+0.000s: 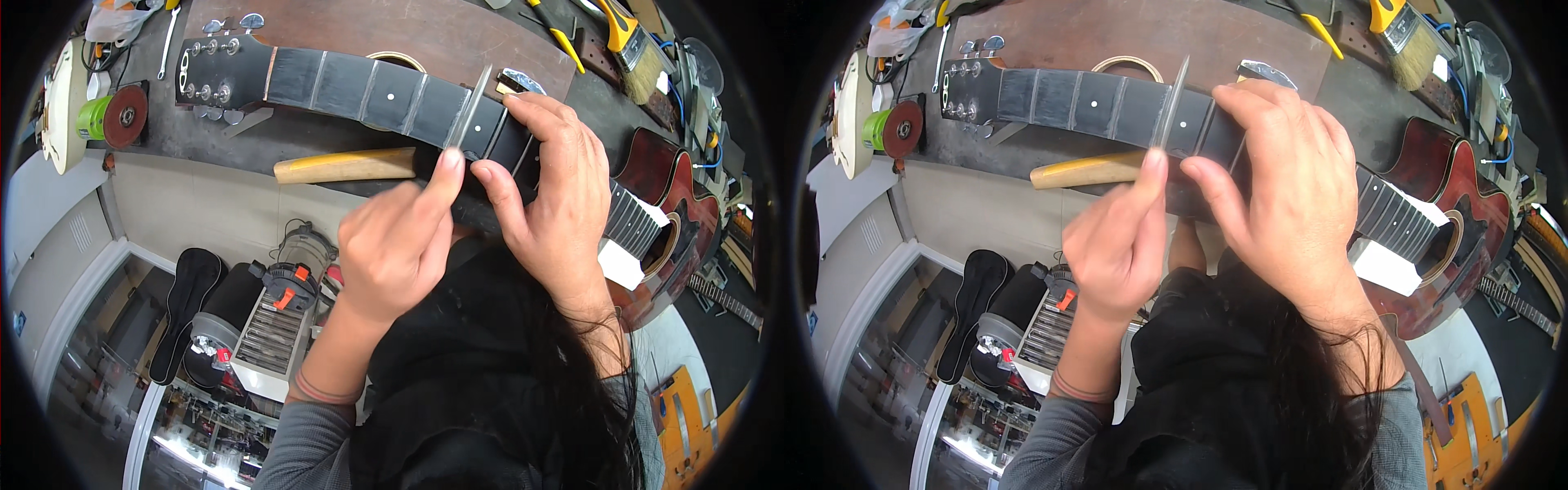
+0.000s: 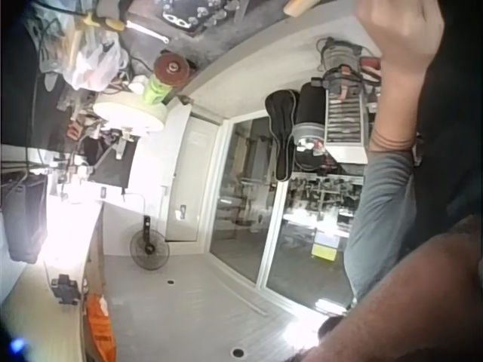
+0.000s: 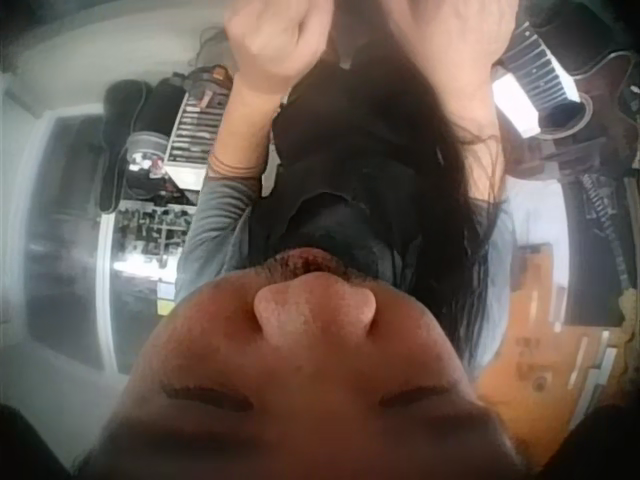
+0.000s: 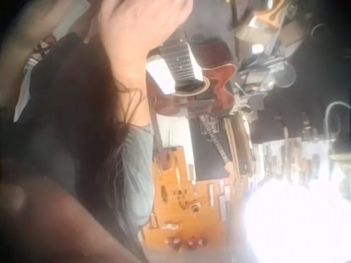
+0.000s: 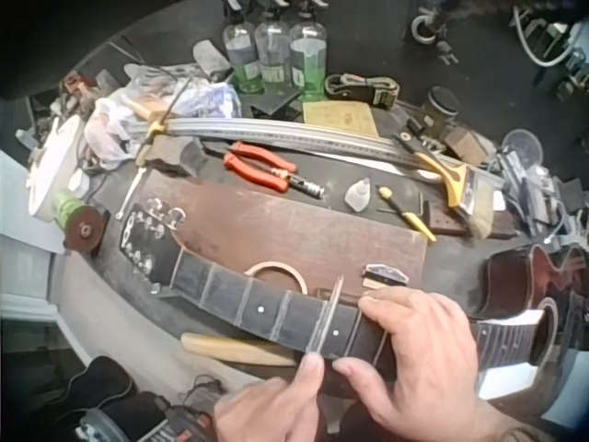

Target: The person uses a metal file to smooth the edges of the frets on a guitar neck. They systematically move the file along the fretboard, filing each fret individually. The person briefly switches to a yellow-handled tool to scrape or clean the fretboard surface before resuming the filing process.

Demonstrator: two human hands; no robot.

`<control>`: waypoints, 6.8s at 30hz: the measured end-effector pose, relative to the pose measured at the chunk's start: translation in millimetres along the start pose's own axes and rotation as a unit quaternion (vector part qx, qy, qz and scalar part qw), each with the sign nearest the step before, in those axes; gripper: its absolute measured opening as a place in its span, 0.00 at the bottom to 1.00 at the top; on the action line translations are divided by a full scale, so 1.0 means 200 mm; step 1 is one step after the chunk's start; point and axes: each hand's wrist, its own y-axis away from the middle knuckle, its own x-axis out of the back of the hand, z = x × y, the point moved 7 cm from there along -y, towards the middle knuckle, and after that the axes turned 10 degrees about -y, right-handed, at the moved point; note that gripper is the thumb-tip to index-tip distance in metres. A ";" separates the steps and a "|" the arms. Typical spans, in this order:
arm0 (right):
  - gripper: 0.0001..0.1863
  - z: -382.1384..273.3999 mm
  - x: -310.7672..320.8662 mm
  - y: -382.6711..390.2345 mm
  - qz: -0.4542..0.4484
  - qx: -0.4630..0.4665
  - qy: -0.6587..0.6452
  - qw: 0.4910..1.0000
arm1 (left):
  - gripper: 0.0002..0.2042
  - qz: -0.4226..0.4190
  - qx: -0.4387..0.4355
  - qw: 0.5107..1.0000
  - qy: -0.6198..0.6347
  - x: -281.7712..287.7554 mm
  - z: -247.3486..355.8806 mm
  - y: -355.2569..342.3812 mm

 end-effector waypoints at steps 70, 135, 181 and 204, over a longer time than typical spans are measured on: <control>0.32 0.01 0.01 0.01 -0.020 -0.022 0.009 0.999 | 0.30 -0.046 0.031 0.998 0.032 0.10 0.00 0.22; 0.33 0.01 0.01 0.00 -0.007 -0.025 -0.009 1.000 | 0.28 -0.055 0.054 0.997 0.014 0.07 0.05 0.02; 0.32 0.01 0.01 0.00 -0.028 -0.028 -0.008 0.999 | 0.28 -0.060 0.085 0.994 0.036 0.12 0.02 0.22; 0.18 -0.26 -0.07 0.24 -0.160 -0.005 -0.100 0.982 | 0.23 0.073 0.247 0.946 0.197 0.33 -0.15 0.35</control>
